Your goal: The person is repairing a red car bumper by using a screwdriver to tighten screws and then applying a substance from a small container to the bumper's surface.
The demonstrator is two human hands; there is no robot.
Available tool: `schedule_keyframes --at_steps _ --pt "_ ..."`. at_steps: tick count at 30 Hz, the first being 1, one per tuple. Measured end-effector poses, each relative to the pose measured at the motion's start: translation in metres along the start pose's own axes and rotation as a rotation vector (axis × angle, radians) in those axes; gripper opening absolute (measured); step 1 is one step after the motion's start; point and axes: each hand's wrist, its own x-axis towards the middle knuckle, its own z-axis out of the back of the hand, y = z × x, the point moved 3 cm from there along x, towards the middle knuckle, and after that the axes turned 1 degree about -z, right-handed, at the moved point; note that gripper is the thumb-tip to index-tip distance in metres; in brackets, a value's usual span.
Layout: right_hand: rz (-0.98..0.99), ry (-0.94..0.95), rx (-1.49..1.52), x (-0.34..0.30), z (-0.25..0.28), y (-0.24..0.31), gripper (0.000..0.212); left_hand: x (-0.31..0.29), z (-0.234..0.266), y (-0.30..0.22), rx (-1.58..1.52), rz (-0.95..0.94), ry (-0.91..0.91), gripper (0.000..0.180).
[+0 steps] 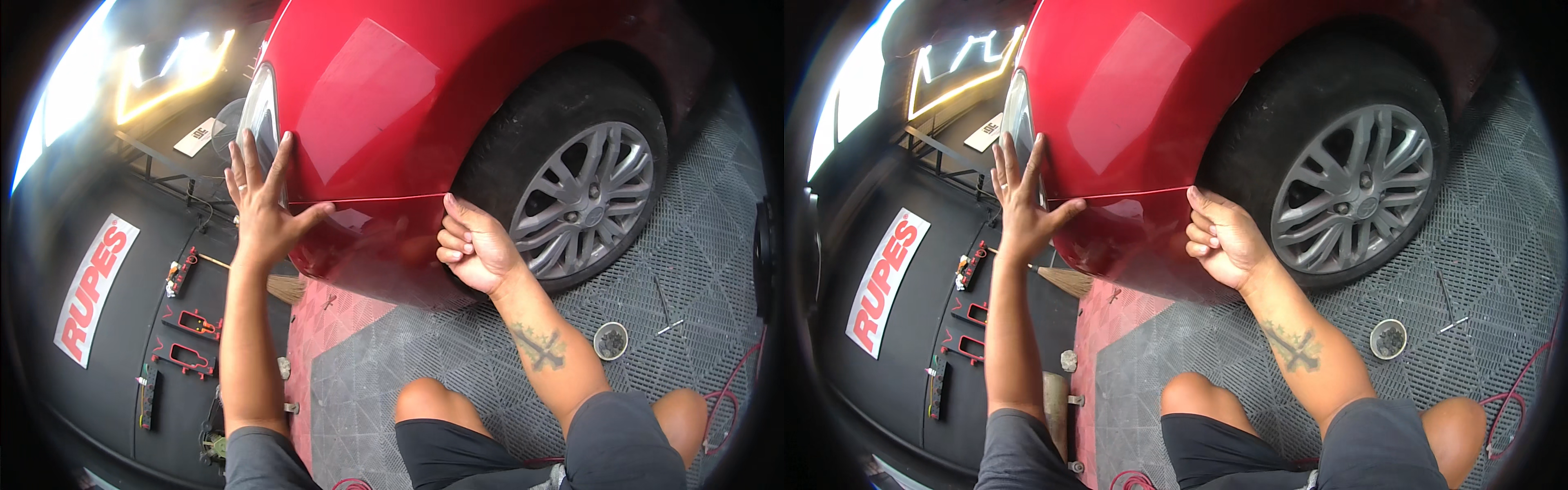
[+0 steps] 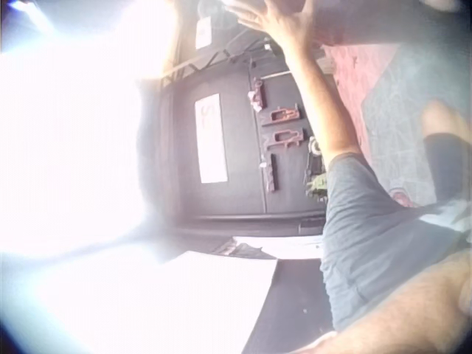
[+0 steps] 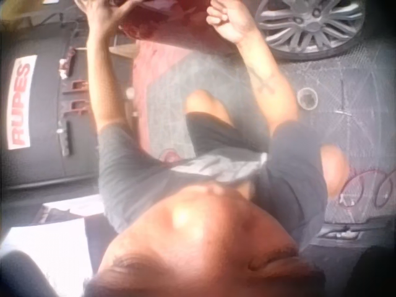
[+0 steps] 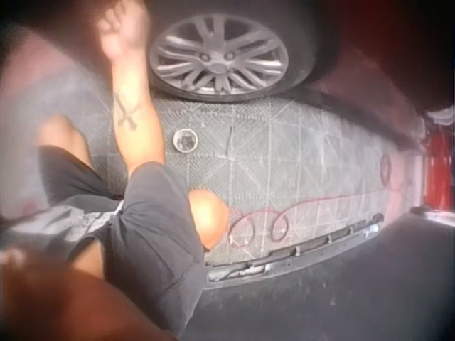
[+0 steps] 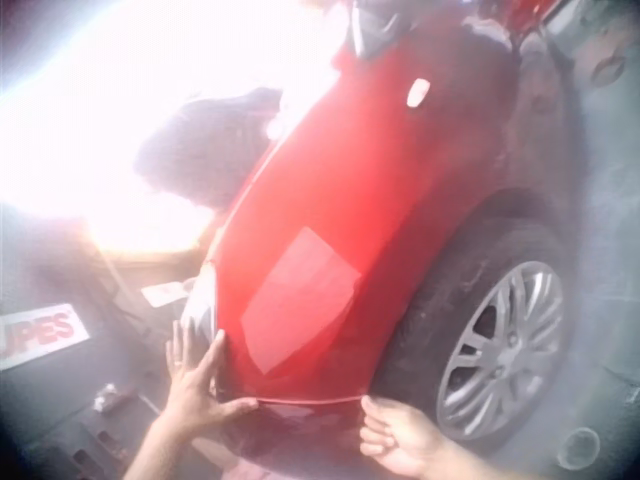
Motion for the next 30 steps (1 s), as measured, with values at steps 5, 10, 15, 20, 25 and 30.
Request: schedule_keyframes --at_steps 5,10,15,20,25,30 --pt "0.365 -0.269 -0.999 0.002 -0.011 0.028 0.027 0.015 0.000 0.021 -0.005 -0.117 -0.003 0.121" --pt "0.506 -0.441 -1.547 0.001 -0.040 0.036 0.038 0.010 -0.008 0.022 0.039 -0.140 -0.011 0.127" --pt "0.671 -0.442 -1.531 0.009 -0.040 0.033 0.044 0.009 -0.011 0.020 0.000 -0.101 -0.016 0.126" --pt "0.601 -0.486 -1.609 0.009 -0.036 0.041 0.048 0.013 -0.010 -0.002 -0.042 -0.082 -0.037 0.126" --pt "0.606 -0.545 -1.697 0.005 -0.035 0.037 0.054 0.017 -0.022 -0.073 -0.040 -0.057 0.015 0.132" --pt "0.891 -0.611 -1.003 -0.029 -0.002 0.011 0.038 0.011 -0.032 -0.066 -0.034 -0.074 -0.023 0.127"
